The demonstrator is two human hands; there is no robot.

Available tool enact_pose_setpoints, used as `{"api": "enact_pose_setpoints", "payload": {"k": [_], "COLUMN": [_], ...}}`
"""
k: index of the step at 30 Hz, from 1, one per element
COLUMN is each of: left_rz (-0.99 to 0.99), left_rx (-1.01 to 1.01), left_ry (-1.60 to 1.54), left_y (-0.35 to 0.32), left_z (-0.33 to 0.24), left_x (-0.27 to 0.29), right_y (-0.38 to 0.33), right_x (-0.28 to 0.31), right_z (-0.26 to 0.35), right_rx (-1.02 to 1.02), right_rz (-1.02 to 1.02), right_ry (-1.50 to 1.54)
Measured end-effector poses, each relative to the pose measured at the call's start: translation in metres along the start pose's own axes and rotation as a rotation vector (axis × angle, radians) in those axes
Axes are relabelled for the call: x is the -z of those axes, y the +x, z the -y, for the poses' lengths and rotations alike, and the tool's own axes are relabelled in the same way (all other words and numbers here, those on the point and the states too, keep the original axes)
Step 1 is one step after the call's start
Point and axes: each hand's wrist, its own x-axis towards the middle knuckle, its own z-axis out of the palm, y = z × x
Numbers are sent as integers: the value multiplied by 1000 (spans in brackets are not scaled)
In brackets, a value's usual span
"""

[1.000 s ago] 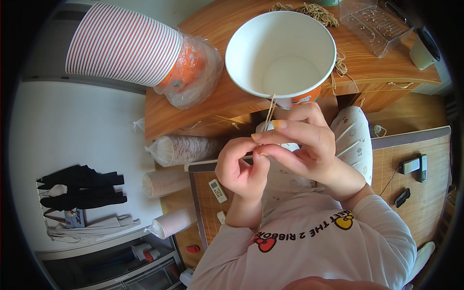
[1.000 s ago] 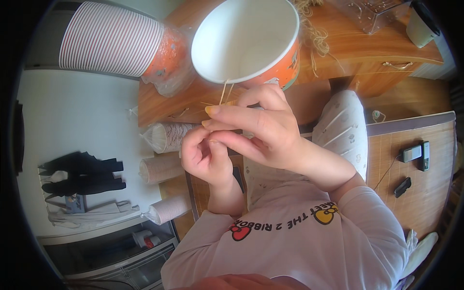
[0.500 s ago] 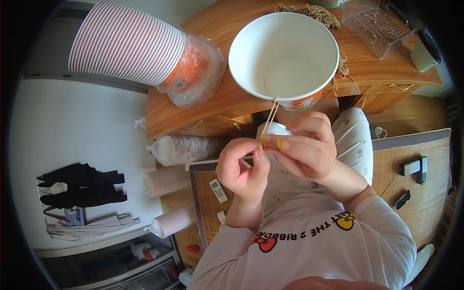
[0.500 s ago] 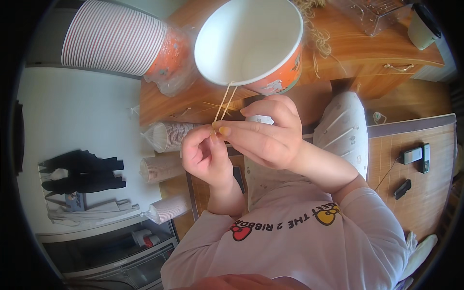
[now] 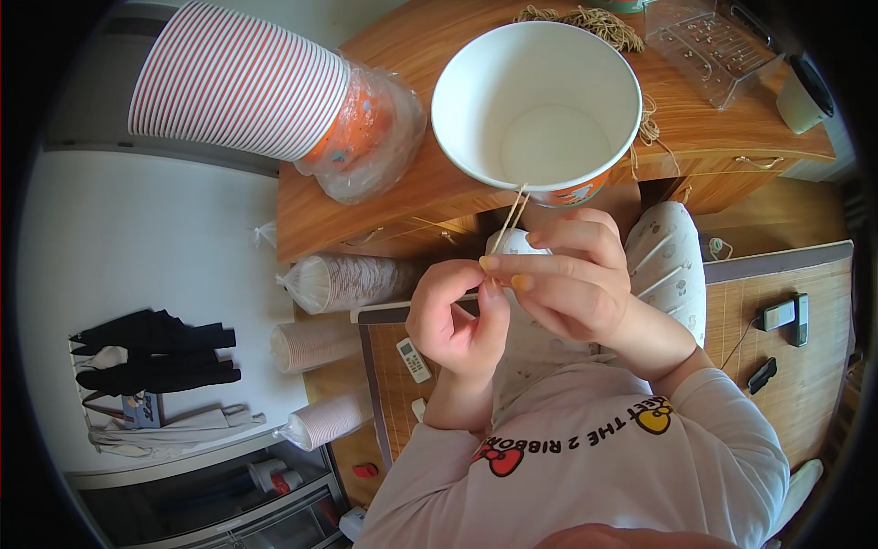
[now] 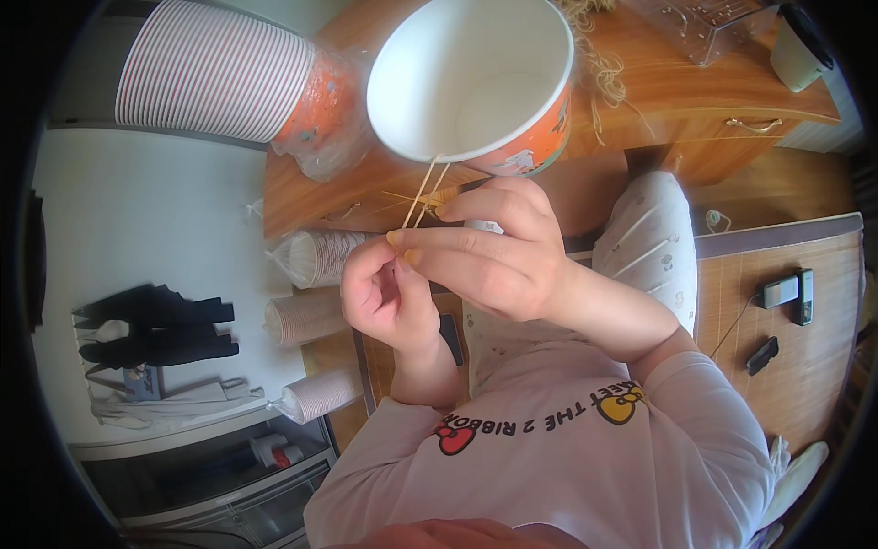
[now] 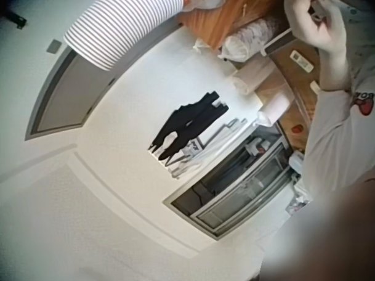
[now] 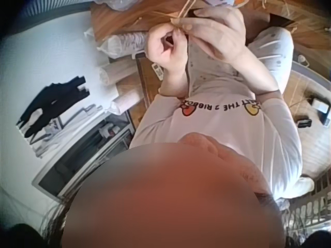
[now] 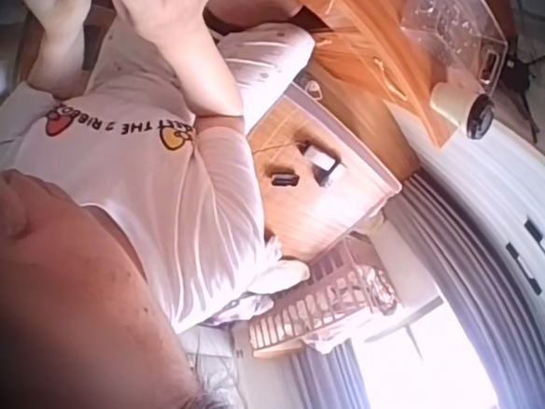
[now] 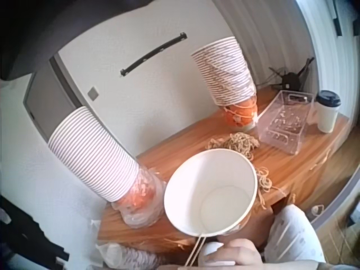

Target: Thread and tie twine through a paper bucket to create a handle.

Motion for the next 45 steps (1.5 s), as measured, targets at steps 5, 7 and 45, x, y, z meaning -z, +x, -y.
{"api": "enact_pose_setpoints", "payload": {"k": [5, 7, 45], "left_rz": [72, 98, 292], "left_rx": [-172, -195, 702], "left_ry": [69, 94, -888], "left_y": [9, 10, -8], "left_z": [3, 3, 40], "left_x": [5, 7, -13], "right_y": [2, 2, 106], "right_x": [5, 6, 49], "right_z": [1, 1, 81], "right_rx": [-22, -51, 240], "right_rz": [50, 52, 382], "right_ry": [37, 55, 236]}}
